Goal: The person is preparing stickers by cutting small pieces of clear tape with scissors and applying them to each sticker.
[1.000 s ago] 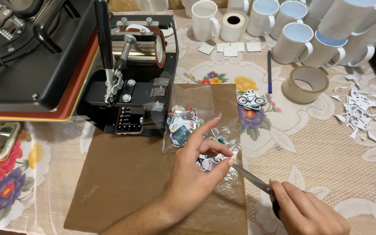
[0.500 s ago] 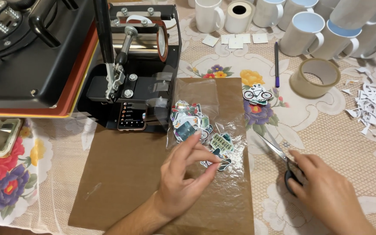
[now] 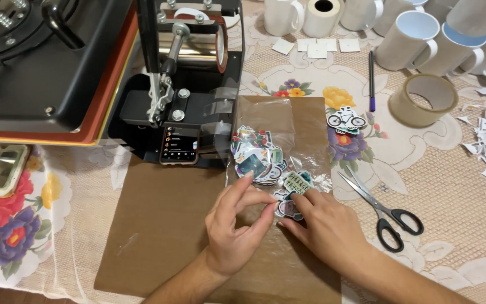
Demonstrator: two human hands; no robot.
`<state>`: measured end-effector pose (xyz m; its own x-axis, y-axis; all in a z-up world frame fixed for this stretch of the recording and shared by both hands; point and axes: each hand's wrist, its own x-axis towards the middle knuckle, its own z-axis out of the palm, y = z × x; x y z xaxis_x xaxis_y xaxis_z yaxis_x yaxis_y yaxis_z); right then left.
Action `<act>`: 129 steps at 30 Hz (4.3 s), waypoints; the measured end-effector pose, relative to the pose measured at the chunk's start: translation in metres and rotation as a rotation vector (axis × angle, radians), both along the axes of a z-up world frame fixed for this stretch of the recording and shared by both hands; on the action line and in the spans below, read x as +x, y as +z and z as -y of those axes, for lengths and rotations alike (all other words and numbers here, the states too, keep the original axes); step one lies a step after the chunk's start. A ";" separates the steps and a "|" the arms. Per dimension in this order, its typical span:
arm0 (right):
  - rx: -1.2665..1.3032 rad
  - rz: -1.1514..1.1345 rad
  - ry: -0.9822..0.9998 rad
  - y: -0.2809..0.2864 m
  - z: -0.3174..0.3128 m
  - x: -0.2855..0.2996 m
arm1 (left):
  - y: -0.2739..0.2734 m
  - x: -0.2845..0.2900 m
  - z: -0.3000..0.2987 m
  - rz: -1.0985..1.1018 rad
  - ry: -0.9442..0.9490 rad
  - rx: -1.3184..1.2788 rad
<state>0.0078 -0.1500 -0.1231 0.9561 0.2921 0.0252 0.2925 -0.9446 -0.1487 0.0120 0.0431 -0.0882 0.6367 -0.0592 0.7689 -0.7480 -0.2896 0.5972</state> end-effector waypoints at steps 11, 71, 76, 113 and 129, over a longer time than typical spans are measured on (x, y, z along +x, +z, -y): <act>0.028 0.162 0.102 -0.015 0.003 -0.006 | 0.001 -0.004 0.004 -0.149 -0.050 -0.118; 1.937 -0.289 -0.674 -0.007 0.009 -0.040 | 0.007 -0.018 0.048 -0.778 -0.089 -0.338; 1.931 -0.289 -0.659 -0.005 0.007 -0.041 | 0.007 -0.017 0.049 -0.780 -0.068 -0.343; 0.977 -0.076 -0.674 0.061 0.083 0.087 | -0.002 -0.019 0.033 -0.876 -0.528 -0.547; 0.227 0.781 0.639 0.107 0.042 -0.005 | 0.027 -0.033 0.026 0.060 0.130 0.427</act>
